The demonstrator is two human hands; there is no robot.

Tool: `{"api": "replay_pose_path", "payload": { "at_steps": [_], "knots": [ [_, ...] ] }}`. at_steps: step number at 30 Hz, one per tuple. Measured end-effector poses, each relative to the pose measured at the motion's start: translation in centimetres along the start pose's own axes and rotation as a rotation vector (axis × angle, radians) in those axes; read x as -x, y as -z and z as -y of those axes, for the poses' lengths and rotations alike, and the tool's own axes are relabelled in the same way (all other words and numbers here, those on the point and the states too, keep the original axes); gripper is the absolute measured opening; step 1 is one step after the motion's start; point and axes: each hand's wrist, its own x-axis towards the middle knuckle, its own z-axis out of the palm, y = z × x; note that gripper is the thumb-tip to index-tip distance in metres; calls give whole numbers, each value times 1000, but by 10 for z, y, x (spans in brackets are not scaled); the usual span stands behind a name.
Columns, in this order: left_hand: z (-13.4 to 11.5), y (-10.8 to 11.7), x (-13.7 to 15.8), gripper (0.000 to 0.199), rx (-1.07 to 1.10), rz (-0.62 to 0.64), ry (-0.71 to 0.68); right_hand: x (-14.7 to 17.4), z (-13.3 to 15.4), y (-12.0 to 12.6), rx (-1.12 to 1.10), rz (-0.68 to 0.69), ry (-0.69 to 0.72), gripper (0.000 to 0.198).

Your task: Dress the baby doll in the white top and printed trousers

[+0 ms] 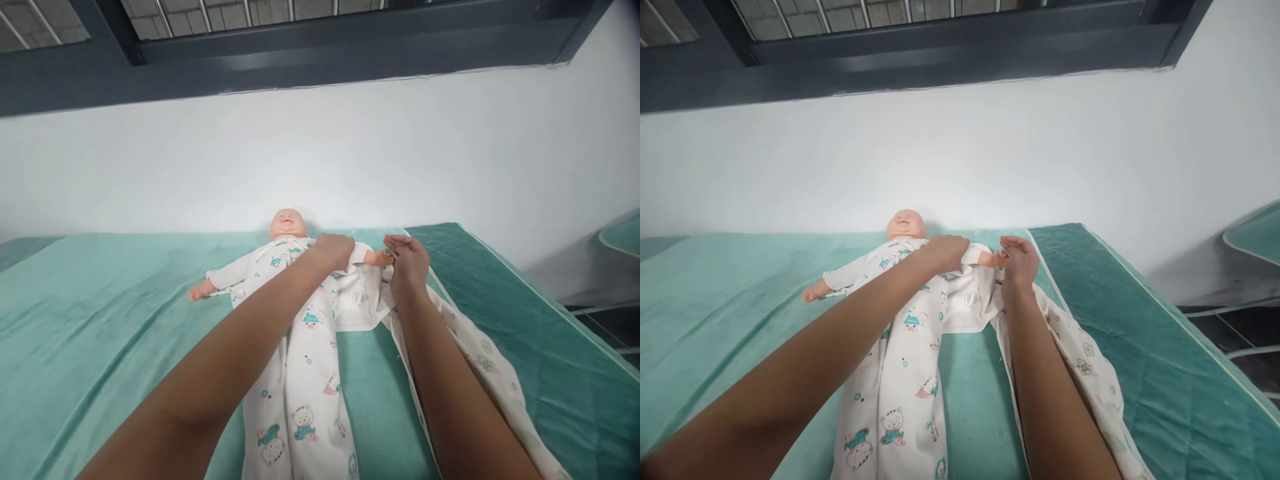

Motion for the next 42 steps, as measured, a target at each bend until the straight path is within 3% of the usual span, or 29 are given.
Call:
{"api": "replay_pose_path", "payload": {
  "at_steps": [3, 5, 8, 11, 15, 21, 27, 32, 39, 42],
  "knots": [
    [0, -1, 20, 32, 64, -68, -2, 10, -5, -6, 348, 87, 250, 19],
    [9, -5, 44, 31, 206, -224, 32, 20, -9, -11, 549, 237, 317, 25],
    [38, -20, 88, 33, 517, -535, 217, 36, -11, -20, 726, 449, 325, 29],
    [68, -45, 121, 30, 772, -706, 423, 51, -12, -29, 825, 544, 367, 32],
    [87, -70, 132, 37, 1070, -743, 513, 70, -16, -40, 735, 680, 399, 37],
    [87, -73, 127, 39, 1168, -688, 392, 86, -19, -51, 695, 768, 420, 44],
    [87, -77, 124, 30, 1183, -750, 366, 94, -6, -81, 571, 911, 385, 45],
    [84, -81, 122, 4, 1025, -889, 226, 99, -1, -101, 624, 915, 491, 34],
    [81, -80, 127, 10, 641, -882, 172, 109, 9, -97, 652, 861, 607, 38],
    [83, -83, 127, 17, 543, -893, 133, 110, 15, -88, 555, 849, 523, 44]
  ]
}}
